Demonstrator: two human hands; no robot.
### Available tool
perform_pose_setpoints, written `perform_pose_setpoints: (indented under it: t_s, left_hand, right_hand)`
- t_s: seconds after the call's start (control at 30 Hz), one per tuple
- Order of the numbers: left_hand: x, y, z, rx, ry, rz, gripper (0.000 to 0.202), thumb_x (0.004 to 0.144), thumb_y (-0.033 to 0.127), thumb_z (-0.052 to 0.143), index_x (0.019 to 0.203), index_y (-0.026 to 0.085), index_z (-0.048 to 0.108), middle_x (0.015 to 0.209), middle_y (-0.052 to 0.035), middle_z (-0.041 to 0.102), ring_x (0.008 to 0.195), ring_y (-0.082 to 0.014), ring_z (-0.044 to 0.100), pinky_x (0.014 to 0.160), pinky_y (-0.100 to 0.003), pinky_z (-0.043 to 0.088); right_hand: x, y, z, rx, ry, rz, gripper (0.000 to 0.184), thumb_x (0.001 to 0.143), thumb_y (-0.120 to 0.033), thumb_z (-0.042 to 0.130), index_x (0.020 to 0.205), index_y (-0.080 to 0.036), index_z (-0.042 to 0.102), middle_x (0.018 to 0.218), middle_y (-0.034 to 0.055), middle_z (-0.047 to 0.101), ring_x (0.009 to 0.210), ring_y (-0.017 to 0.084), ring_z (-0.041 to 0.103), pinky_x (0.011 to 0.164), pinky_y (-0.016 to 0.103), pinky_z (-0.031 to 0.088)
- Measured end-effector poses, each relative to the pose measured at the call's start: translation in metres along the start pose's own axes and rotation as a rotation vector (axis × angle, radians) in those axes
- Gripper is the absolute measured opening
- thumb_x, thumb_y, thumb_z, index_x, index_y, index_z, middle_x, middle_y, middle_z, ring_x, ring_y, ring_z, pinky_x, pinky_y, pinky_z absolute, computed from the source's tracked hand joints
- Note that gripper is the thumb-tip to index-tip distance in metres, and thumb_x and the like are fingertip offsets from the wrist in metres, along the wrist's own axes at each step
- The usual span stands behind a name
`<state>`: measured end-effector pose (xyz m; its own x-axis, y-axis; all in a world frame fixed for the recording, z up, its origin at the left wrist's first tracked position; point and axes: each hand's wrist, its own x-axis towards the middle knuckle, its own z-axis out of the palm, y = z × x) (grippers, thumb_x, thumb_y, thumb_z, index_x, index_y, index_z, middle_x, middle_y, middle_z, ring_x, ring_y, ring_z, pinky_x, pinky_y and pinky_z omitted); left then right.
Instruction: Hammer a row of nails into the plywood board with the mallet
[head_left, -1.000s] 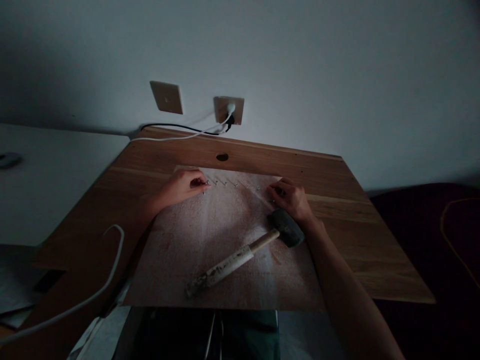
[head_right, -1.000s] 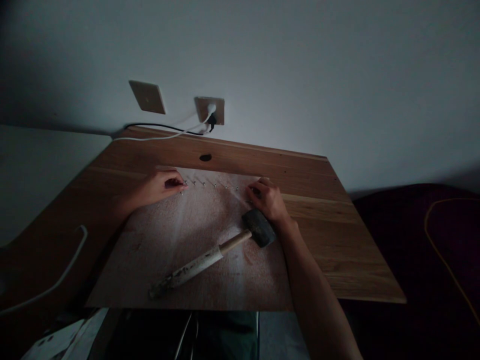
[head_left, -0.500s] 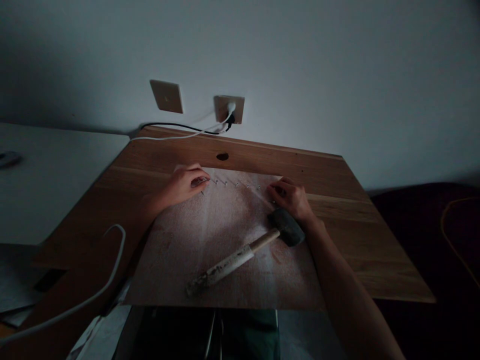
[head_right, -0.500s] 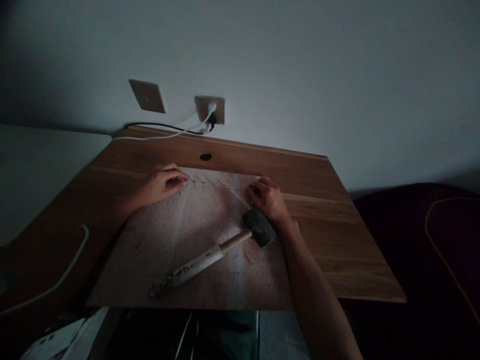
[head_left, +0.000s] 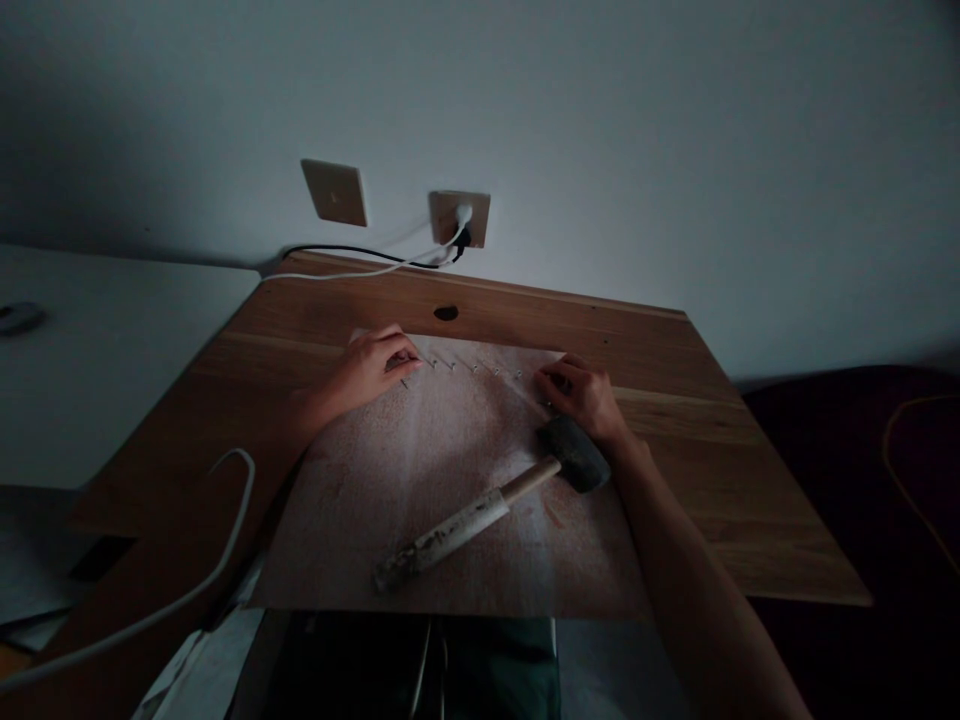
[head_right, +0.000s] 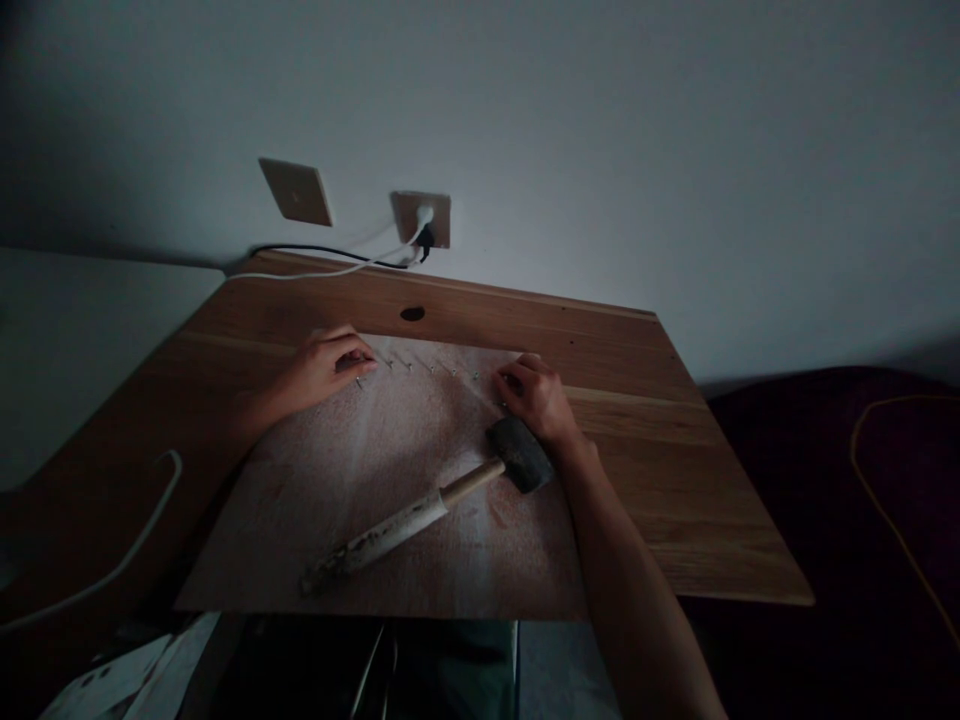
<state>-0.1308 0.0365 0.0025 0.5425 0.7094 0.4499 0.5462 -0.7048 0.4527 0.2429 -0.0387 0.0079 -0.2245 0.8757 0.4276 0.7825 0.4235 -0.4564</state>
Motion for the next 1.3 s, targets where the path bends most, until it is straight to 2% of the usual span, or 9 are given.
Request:
perform_pose_setpoints:
  t_s: [0.33, 0.47, 0.6, 0.73, 0.93, 1.03, 1.3]
  left_hand:
    - [0.000, -0.002, 0.002, 0.004, 0.010, -0.011, 0.012, 0.095, 0.027, 0.076, 0.088, 0.021, 0.070, 0.088, 0.0002, 0.064, 0.081, -0.0160, 0.065, 0.076, -0.030, 0.048]
    - [0.000, 0.000, 0.001, -0.016, 0.020, 0.006, 0.012, 0.091, 0.028, 0.079, 0.093, 0.021, 0.069, 0.090, 0.0001, 0.066, 0.080, -0.0157, 0.065, 0.076, -0.029, 0.050]
    - [0.000, 0.004, 0.000, -0.020, 0.007, 0.062, 0.009, 0.090, 0.017, 0.073, 0.098, 0.020, 0.072, 0.092, -0.0009, 0.068, 0.077, -0.0139, 0.064, 0.073, -0.028, 0.050]
    - [0.000, 0.004, 0.000, -0.042, 0.013, 0.083, 0.015, 0.089, 0.011, 0.065, 0.097, 0.021, 0.073, 0.093, -0.0016, 0.069, 0.079, -0.0141, 0.066, 0.075, -0.027, 0.052]
    - [0.001, 0.007, -0.002, -0.044, 0.047, 0.034, 0.005, 0.093, 0.020, 0.068, 0.091, 0.021, 0.072, 0.090, -0.0016, 0.069, 0.079, -0.0146, 0.067, 0.075, -0.028, 0.054]
    - [0.001, 0.010, -0.002, -0.054, 0.071, 0.026, 0.009, 0.096, 0.026, 0.069, 0.089, 0.020, 0.071, 0.087, -0.0012, 0.068, 0.077, -0.0144, 0.066, 0.075, -0.028, 0.054]
    - [0.001, 0.015, 0.003, -0.032, -0.026, 0.084, 0.012, 0.097, 0.027, 0.068, 0.088, 0.020, 0.073, 0.086, -0.0027, 0.068, 0.078, -0.0161, 0.067, 0.074, -0.029, 0.053]
  right_hand:
    - [0.001, -0.004, 0.000, -0.022, -0.018, 0.017, 0.030, 0.101, -0.040, 0.061, 0.088, -0.020, 0.079, 0.085, 0.0082, 0.070, 0.070, 0.021, 0.066, 0.069, 0.033, 0.055]
    - [0.000, -0.004, -0.001, -0.027, -0.019, 0.019, 0.030, 0.101, -0.040, 0.060, 0.089, -0.020, 0.079, 0.087, 0.0088, 0.071, 0.071, 0.021, 0.066, 0.069, 0.033, 0.055]
    - [0.000, -0.004, -0.001, -0.030, -0.018, 0.013, 0.028, 0.101, -0.038, 0.061, 0.089, -0.020, 0.079, 0.087, 0.0088, 0.071, 0.071, 0.021, 0.066, 0.069, 0.033, 0.056]
    - [0.000, -0.004, -0.001, -0.027, -0.009, 0.013, 0.028, 0.101, -0.038, 0.061, 0.089, -0.020, 0.079, 0.087, 0.0084, 0.070, 0.072, 0.021, 0.066, 0.070, 0.034, 0.056]
    - [0.000, -0.006, -0.001, -0.012, -0.021, 0.023, 0.029, 0.101, -0.039, 0.060, 0.089, -0.020, 0.079, 0.088, 0.0092, 0.071, 0.071, 0.021, 0.065, 0.068, 0.034, 0.055]
    - [0.001, -0.006, -0.002, -0.015, -0.032, 0.020, 0.029, 0.101, -0.038, 0.060, 0.089, -0.020, 0.079, 0.087, 0.0096, 0.071, 0.071, 0.021, 0.065, 0.069, 0.034, 0.055]
    - [0.000, -0.002, 0.000, -0.018, -0.029, 0.016, 0.028, 0.101, -0.038, 0.061, 0.090, -0.020, 0.079, 0.088, 0.0091, 0.070, 0.073, 0.021, 0.065, 0.070, 0.034, 0.055]
